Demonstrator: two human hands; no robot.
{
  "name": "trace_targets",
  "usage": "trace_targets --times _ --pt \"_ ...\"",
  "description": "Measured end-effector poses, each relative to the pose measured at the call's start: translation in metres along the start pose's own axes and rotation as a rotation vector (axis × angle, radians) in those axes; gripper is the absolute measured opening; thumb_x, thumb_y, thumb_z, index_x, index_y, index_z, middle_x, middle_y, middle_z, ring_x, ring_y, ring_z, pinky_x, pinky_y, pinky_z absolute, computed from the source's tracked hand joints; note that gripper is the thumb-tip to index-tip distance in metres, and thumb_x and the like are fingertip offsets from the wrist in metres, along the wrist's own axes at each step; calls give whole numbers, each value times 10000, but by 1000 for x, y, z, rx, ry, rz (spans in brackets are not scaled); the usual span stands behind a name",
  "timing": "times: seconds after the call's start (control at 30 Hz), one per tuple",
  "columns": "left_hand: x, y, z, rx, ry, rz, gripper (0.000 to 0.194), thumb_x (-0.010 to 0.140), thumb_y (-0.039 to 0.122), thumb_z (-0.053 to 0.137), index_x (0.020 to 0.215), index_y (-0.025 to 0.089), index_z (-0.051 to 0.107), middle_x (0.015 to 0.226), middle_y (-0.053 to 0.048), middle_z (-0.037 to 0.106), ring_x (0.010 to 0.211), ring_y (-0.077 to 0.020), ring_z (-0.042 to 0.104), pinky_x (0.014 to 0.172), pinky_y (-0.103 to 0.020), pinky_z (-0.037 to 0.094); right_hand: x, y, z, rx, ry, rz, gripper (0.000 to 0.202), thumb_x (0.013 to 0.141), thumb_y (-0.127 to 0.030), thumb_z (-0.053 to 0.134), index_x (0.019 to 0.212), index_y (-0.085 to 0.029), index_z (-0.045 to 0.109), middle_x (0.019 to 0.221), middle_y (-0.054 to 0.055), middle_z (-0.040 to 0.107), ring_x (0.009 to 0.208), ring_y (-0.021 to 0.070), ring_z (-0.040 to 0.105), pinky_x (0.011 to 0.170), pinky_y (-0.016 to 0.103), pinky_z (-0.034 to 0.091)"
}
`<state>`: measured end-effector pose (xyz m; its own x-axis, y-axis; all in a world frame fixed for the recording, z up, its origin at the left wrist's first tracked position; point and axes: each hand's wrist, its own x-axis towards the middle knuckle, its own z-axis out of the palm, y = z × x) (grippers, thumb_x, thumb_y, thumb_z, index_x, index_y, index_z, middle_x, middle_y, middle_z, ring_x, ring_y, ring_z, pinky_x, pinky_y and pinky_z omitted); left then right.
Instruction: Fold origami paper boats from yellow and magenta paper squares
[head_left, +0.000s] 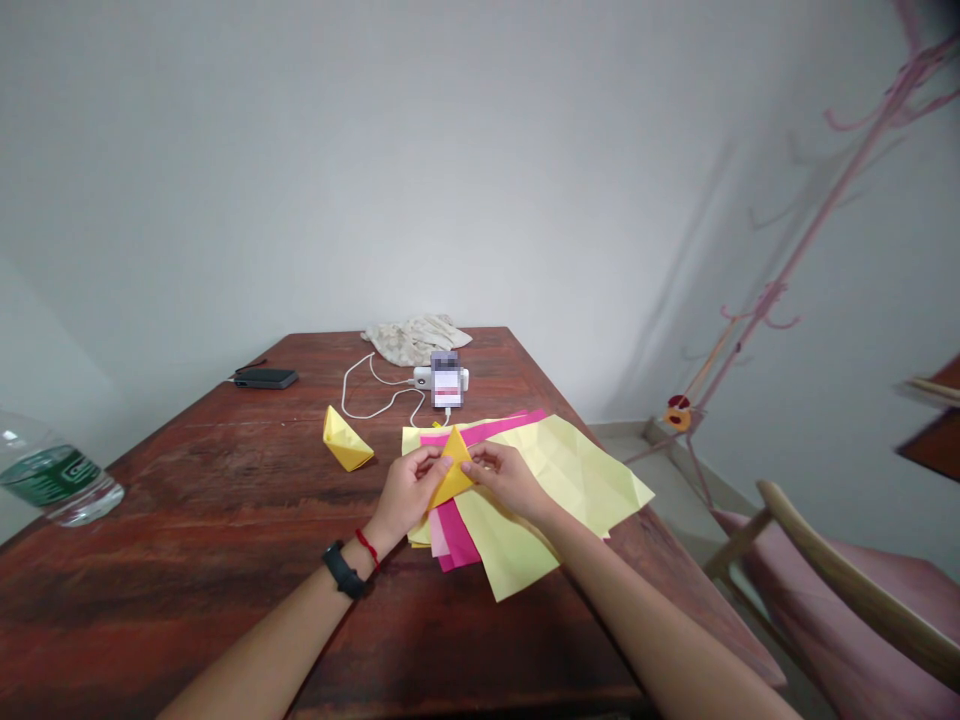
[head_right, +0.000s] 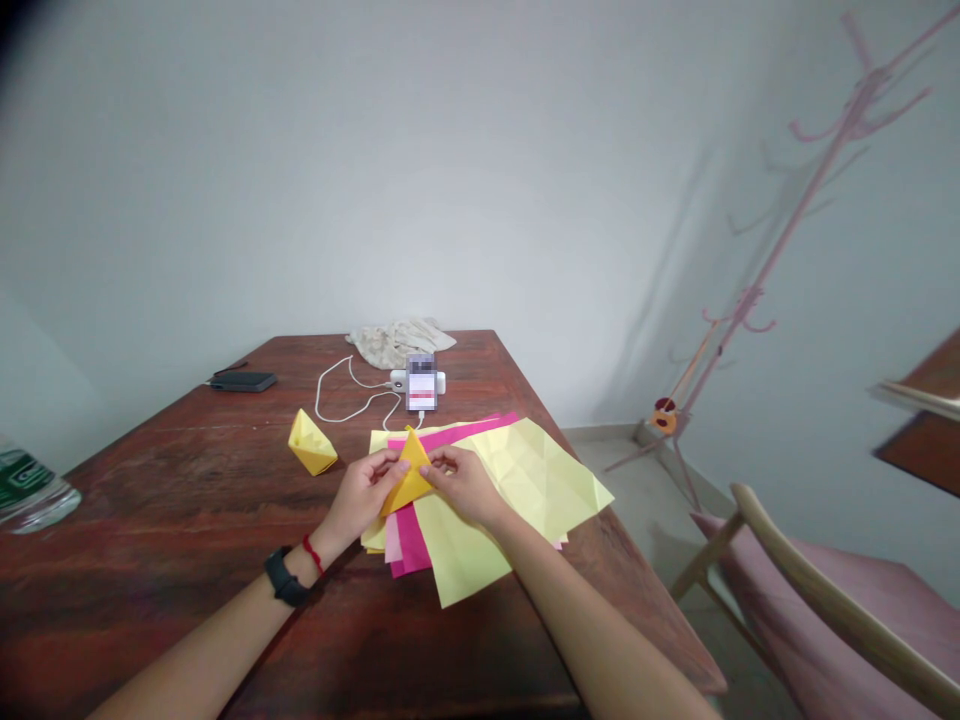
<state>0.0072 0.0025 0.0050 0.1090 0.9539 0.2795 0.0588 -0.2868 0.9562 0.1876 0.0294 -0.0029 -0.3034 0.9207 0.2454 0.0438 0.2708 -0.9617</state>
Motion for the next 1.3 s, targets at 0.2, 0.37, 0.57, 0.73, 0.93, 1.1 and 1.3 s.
trace_targets --times 0.2,0.37,0.57,0.73,0.93,1.1,1.3 --pt "0 0 0 -5 -9 1 283 859 392 673 959 132 725 930 -104 771 827 -230 714 712 -277 541 0 1 0 1 0 -5 280 797 -439 710 863 -167 689 853 66 712 750 189 640 702 317 503" --pt "-1 -1 1 2 6 7 276 854 385 677 962 136 725 968 -106 772 831 -230 715 704 -275 541 0 3 0 -23 5 -16 276 797 -444 709 846 -173 688 825 58 709 733 187 634 687 311 500" --pt "0 -1 0 21 6 9 276 855 387 675 961 137 727 980 -108 771 836 -227 712 700 -271 538 0 3 0 -18 -1 -15 291 804 -460 706 857 -175 683 846 64 714 746 190 639 692 314 504" --pt "0 -3 0 12 -8 -1 294 857 402 674 969 134 724 955 -108 770 834 -228 711 704 -272 539 0 2 0 -17 -2 -18 300 802 -465 706 857 -171 687 835 60 709 747 187 639 689 308 502" --pt "0 -1 0 12 -5 2 310 850 416 681 976 136 725 966 -105 772 835 -230 711 706 -277 545 0 3 0 -29 -2 -14 307 804 -468 708 867 -168 689 853 67 715 743 187 636 703 320 503" --pt "0 0 0 13 -5 6 324 843 437 685 964 141 732 967 -105 774 831 -235 714 694 -279 550 0 4 0 -12 -10 -2 325 799 -489 705 875 -174 687 860 70 716 758 198 643 718 334 509" --pt "0 0 0 7 -7 8 312 847 423 682 970 142 733 955 -103 774 825 -233 716 701 -283 550 0 3 0 4 -7 -4 323 789 -487 713 845 -171 678 826 61 703 733 187 629 700 325 498"
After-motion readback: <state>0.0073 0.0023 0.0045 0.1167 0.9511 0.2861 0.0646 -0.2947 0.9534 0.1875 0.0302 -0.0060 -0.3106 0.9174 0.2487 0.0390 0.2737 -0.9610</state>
